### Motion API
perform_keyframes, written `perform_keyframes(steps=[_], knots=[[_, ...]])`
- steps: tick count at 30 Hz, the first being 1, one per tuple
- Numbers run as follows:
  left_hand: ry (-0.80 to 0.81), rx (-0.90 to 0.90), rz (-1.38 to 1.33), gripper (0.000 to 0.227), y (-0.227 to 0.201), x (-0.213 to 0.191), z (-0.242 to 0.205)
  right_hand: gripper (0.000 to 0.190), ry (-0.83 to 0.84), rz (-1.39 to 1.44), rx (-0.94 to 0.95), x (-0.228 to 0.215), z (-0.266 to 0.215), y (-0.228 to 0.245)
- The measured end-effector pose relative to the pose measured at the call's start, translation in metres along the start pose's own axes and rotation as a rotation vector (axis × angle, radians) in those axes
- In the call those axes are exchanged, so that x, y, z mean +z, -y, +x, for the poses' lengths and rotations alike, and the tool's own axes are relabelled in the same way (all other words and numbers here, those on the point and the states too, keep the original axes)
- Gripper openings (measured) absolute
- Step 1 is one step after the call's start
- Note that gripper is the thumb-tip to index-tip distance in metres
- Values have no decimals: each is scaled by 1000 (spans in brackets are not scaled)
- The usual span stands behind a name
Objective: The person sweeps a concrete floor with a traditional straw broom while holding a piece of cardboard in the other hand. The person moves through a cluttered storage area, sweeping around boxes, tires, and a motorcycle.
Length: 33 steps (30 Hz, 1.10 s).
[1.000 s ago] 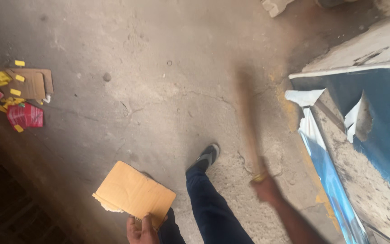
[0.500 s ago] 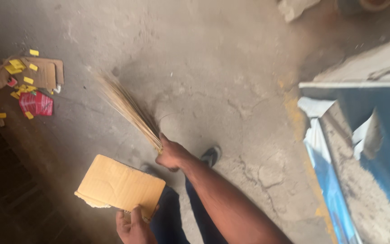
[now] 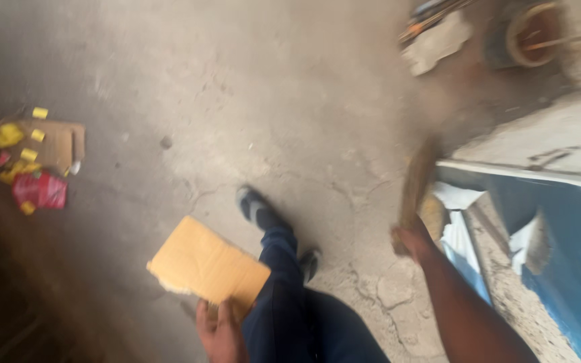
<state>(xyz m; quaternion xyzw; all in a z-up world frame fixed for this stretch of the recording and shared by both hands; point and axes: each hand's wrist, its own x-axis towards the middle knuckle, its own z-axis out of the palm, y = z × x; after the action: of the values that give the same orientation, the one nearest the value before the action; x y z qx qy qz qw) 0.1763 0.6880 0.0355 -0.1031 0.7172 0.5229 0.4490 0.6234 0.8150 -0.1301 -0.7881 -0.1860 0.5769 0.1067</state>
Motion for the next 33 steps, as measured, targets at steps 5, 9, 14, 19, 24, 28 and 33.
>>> perform_keyframes(steps=[5,9,14,19,24,28,33], knots=[[-64,-23,86,42,-35,30,23,28,351,-498,-59,213,-2,56],[-20,7,117,41,-83,60,30,64,469,-811,-215,288,-71,110],[6,23,93,39,-127,84,46,77,317,-593,-376,232,-108,130],[-63,22,42,45,-113,74,74,105,-180,-474,-55,65,-53,102],[-141,-66,59,47,-76,52,87,23,-61,-191,14,35,70,129],[-152,-94,84,45,-74,55,88,22,281,-711,-172,204,80,156],[-194,-16,42,45,-111,72,81,73,535,-1020,-307,389,-37,194]])
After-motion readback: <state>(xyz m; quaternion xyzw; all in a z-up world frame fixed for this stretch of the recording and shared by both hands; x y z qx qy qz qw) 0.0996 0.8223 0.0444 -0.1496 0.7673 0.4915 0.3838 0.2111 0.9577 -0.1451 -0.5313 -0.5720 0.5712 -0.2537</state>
